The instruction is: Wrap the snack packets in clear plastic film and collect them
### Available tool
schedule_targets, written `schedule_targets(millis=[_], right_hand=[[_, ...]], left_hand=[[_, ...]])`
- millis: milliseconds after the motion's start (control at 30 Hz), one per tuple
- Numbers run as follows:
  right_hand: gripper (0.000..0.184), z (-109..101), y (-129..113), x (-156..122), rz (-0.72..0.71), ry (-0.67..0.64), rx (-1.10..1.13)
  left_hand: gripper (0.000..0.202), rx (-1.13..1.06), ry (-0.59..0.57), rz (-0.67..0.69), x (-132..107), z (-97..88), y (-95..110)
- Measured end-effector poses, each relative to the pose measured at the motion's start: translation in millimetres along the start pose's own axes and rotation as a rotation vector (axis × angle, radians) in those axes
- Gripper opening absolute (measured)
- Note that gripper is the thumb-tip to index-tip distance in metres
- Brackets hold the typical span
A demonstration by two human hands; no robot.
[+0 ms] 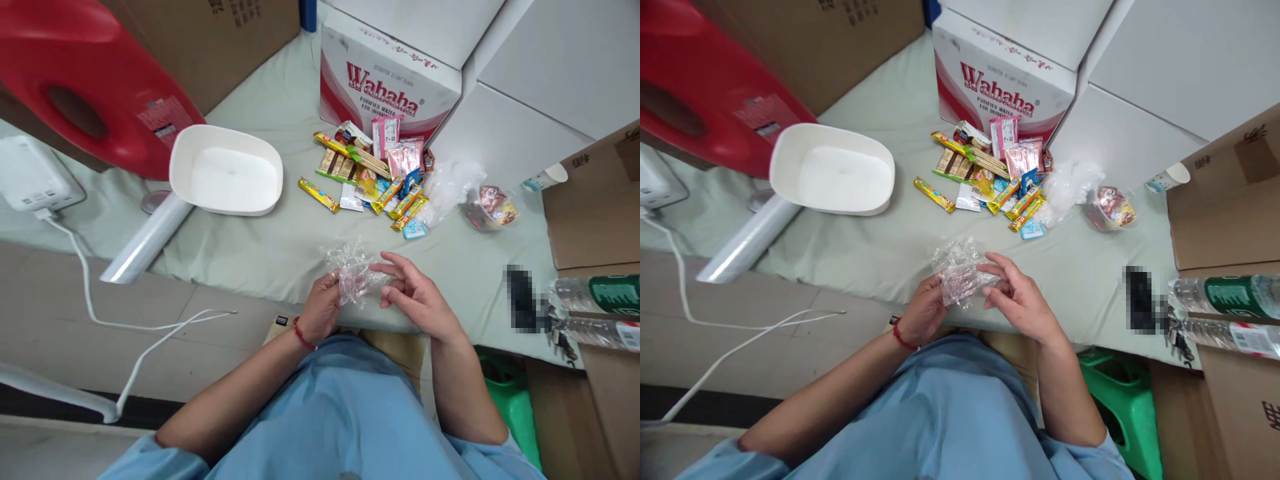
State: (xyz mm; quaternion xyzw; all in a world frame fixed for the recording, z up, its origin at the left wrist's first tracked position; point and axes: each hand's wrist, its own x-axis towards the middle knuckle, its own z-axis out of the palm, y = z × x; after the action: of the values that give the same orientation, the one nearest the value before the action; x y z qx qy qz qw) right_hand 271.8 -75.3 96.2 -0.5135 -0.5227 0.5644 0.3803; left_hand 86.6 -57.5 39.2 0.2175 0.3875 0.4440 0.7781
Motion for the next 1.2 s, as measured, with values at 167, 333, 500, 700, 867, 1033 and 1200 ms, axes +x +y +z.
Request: schedule_targets(millis=[167,333,500,700,867,1033,1200], right_hand=[[0.045,11,18,5,-0.260,0.128,-0.441],[0.022,21,38,13,-0.369,0.060,-0.725],[0.022,25,44,14,-0.464,0.087,-0.801],[0.018,12,42,-16,-0.499,0.218,-0.662],[0.007,-5,54,-46,-0.269,0.253,-0.460],[0.034,-4,50,-39,0.250,0.477,0.222],[0.055,25,35,0,0.435,0.275,0.748]], left_hand=[[0.022,0.041,0.018,-0.004,0,-0.3,3],[0.037,0.008,0.104,-0.012,3,-8.1,-4],[0.049,0.088,0.236,0.023,11,-8.2,-7],[0.048,0.059,0.274,0.029,20,-11.2,-4],[0.041,0.002,0.263,0.092,23,-16.0,6],[0.041,-0.002,0.199,0.089,22,-11.4,16],[0.044,-0.025,0.136,0.047,18,-5.2,17]])
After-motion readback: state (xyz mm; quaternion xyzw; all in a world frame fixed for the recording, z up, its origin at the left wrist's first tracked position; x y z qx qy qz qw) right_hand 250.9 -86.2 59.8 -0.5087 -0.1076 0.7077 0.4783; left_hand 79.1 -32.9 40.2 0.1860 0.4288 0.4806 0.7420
